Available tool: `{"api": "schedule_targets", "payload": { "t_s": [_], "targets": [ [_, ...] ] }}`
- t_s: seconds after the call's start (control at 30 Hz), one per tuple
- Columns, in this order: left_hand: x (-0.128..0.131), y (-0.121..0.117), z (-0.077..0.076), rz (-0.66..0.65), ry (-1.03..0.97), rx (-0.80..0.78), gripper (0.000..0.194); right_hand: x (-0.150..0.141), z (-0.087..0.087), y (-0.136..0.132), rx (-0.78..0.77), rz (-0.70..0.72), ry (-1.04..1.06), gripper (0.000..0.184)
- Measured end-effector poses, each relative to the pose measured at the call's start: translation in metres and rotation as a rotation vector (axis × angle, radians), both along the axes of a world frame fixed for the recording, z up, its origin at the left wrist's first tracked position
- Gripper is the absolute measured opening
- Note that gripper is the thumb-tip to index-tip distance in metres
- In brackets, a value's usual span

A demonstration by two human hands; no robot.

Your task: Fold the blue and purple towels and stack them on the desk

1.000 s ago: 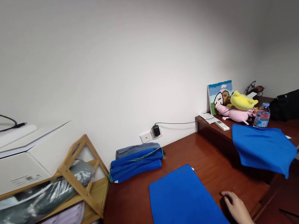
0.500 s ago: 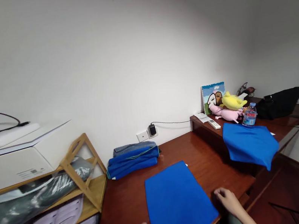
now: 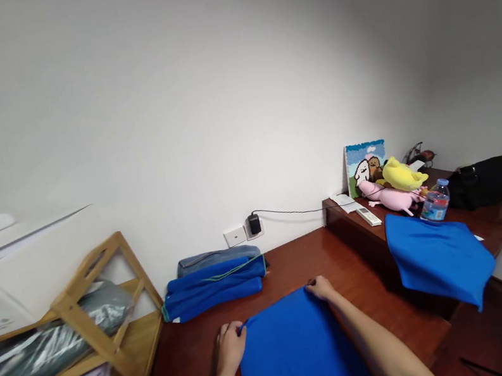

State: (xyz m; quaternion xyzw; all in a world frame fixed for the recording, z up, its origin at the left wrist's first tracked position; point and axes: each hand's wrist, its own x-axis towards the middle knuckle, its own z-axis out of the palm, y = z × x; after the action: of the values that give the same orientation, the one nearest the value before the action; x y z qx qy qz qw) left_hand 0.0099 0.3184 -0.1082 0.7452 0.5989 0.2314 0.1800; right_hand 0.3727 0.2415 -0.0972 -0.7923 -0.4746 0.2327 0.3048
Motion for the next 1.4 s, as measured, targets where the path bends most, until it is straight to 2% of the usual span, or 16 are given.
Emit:
{"api": "schedule_targets", "payload": {
  "t_s": [0.13, 0.27, 0.37, 0.53, 0.73, 0.83, 0.9, 1.03, 1.13, 1.27, 1.4],
  "targets": [
    [0.002, 0.003, -0.005, -0.018, -0.02, -0.026, 0.016, -0.001, -0.013, 0.006, -0.042, -0.042, 0.038, 0.01],
    [0.003, 0.004, 0.002, -0.035, -0.051, -0.084, 0.02, 0.001, -0.013, 0.001, -0.036, -0.069, 0.07, 0.022],
    [0.003, 0.002, 0.011, -0.038, -0.057, -0.117, 0.024, -0.003, -0.007, 0.001, -0.044, -0.084, 0.086, 0.03],
    [0.001, -0.005, 0.023, -0.037, -0.091, -0.144, 0.016, -0.012, 0.003, 0.008, -0.083, -0.101, 0.117, 0.017],
    [-0.003, -0.01, 0.029, -0.01, -0.219, -0.147, 0.015, -0.016, 0.014, 0.005, -0.03, -0.131, 0.216, 0.015],
    [-0.004, -0.014, 0.037, -0.001, -0.307, -0.134, 0.017, -0.015, 0.026, -0.006, 0.047, -0.119, 0.302, 0.023],
    [-0.005, -0.018, 0.047, -0.01, -0.374, -0.115, 0.026, -0.011, 0.039, -0.02, 0.114, -0.1, 0.367, 0.033],
    [0.001, -0.031, 0.081, -0.073, -0.52, -0.062, 0.052, 0.008, 0.078, -0.069, 0.248, -0.036, 0.468, 0.052],
    [0.013, -0.052, 0.118, -0.148, -0.613, -0.025, 0.06, 0.028, 0.116, -0.127, 0.348, 0.046, 0.513, 0.061],
    [0.044, -0.102, 0.184, -0.284, -0.78, 0.01, 0.053, 0.055, 0.168, -0.227, 0.51, 0.028, 0.422, 0.057],
    [0.094, -0.155, 0.252, -0.441, -0.865, 0.06, 0.043, 0.085, 0.214, -0.322, 0.636, -0.147, 0.288, 0.05]
  ]
}}
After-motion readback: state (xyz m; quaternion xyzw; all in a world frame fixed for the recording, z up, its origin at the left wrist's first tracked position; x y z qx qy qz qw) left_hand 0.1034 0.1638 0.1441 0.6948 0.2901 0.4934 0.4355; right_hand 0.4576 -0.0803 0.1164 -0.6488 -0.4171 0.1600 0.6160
